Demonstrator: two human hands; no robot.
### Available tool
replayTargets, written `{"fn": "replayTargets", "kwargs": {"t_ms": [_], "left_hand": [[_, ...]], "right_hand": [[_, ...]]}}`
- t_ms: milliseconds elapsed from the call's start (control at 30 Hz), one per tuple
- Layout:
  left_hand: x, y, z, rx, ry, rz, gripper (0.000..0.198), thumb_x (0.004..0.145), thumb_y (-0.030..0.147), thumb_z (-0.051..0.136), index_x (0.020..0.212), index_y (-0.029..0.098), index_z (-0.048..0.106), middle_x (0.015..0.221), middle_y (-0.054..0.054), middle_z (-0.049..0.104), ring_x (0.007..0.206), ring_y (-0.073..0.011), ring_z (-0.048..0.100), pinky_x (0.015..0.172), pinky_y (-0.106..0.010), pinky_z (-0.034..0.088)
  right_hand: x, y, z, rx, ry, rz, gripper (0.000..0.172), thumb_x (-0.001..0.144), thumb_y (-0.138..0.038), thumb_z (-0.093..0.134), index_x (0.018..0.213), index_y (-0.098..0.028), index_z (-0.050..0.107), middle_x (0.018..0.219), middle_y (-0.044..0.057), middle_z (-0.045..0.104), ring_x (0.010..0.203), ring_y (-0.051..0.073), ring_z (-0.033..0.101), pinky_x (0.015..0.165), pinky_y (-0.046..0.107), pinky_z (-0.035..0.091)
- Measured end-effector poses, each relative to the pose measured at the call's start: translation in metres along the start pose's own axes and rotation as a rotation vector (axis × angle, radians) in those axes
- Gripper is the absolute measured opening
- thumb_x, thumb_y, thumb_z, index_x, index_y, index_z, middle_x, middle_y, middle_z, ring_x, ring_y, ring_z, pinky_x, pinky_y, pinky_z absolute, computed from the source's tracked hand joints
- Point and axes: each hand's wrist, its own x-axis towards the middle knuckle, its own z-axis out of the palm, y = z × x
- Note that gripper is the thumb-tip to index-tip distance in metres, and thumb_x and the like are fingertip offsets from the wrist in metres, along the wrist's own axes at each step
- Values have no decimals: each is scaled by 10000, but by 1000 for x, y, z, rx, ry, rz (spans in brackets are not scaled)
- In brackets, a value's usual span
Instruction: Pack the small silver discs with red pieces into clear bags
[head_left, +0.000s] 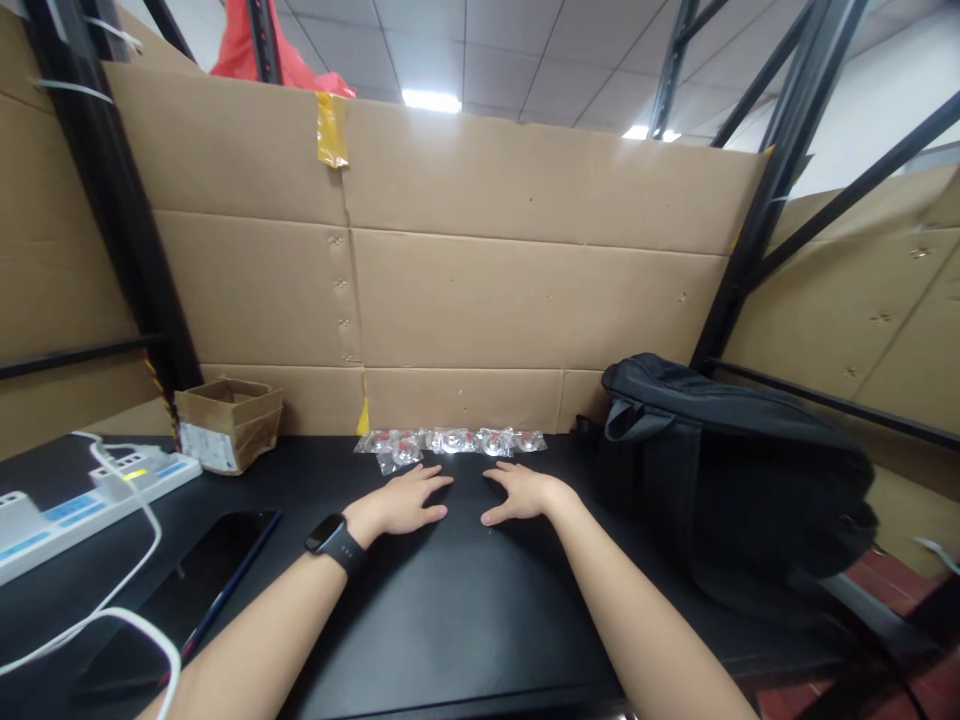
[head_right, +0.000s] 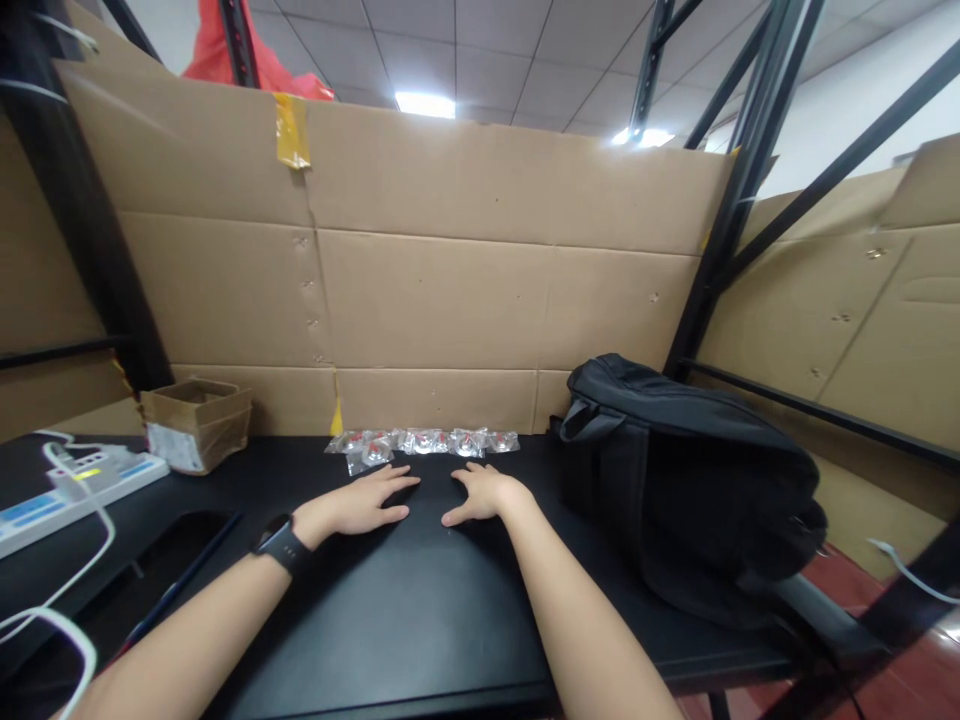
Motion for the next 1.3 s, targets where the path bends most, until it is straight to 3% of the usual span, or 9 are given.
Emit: {"fn": "replayTargets", "kwargs": {"t_ms": [167, 267, 600, 767, 867, 933, 1067, 1200, 1300], "left_hand": [[-4, 5, -3, 5, -26, -62, 639, 913, 536, 481, 1513, 346, 375, 1640, -53, 220, 1509, -374, 151, 1140, -656, 235], [-5, 8, -5, -7, -32, -66, 640, 908, 529, 486, 1511, 342, 378, 1639, -55, 220, 1506, -391, 147, 1115, -711, 214], [-2, 3, 0, -18, 19, -39, 613, 884, 523, 533, 1463, 334, 459, 1617, -61, 295, 1486, -383, 230, 1132, -609, 289], [1, -15, -9, 12, 203, 127, 449, 897, 411, 544, 1305, 236, 612, 1373, -108, 598, 1263, -278, 559, 1093, -374, 398], [2, -30, -10, 108, 413, -26, 527, 879, 325, 560, 1390, 208, 512, 1428, -137, 542, 1317, -309, 501, 1114, -407, 354], [3, -39, -8, 182, 469, -157, 620, 870, 302, 560, 1464, 205, 411, 1503, -152, 460, 1395, -331, 403, 1134, -458, 300], [3, -47, -6, 208, 396, -303, 488, 907, 374, 503, 1381, 260, 487, 1436, -135, 540, 1353, -355, 432, 1077, -579, 277], [1, -42, -13, 176, 339, -285, 321, 904, 408, 511, 1183, 289, 616, 1205, -101, 691, 1189, -354, 571, 1016, -611, 293], [0, -32, -20, 118, 294, -259, 307, 918, 440, 492, 1161, 321, 639, 1100, -69, 735, 1110, -335, 631, 1024, -591, 296]], "right_hand": [[-3, -6, 0, 2, 20, -3, 1047, 618, -634, 792, 1513, -257, 401, 1631, 131, 228, 1483, 411, 223, 1184, 509, 244], [-3, -9, 0, -20, 38, -11, 1004, 651, -623, 775, 1507, -240, 415, 1621, 151, 248, 1469, 404, 269, 1178, 505, 261], [-4, -12, -1, -26, 54, -15, 966, 663, -587, 782, 1494, -230, 440, 1609, 154, 283, 1456, 402, 304, 1180, 493, 273], [-3, -10, 0, -46, 47, -30, 969, 685, -601, 759, 1507, -216, 418, 1611, 164, 272, 1455, 395, 308, 1175, 484, 284], [-3, -9, 1, -44, 48, -23, 963, 685, -598, 762, 1505, -224, 422, 1612, 158, 273, 1455, 400, 307, 1178, 485, 280], [-3, -9, 1, -39, 51, -28, 963, 678, -596, 768, 1501, -227, 428, 1610, 154, 279, 1456, 399, 304, 1180, 485, 275], [-2, -8, 1, -13, 63, -25, 951, 658, -591, 784, 1482, -246, 457, 1607, 135, 296, 1450, 405, 314, 1172, 498, 283], [-1, -7, 1, -5, 64, -32, 951, 662, -580, 787, 1481, -222, 461, 1604, 159, 293, 1444, 416, 320, 1165, 504, 291], [-1, -7, 1, -24, 73, -62, 925, 674, -571, 784, 1466, -201, 480, 1582, 172, 338, 1426, 405, 356, 1162, 487, 303]]}}
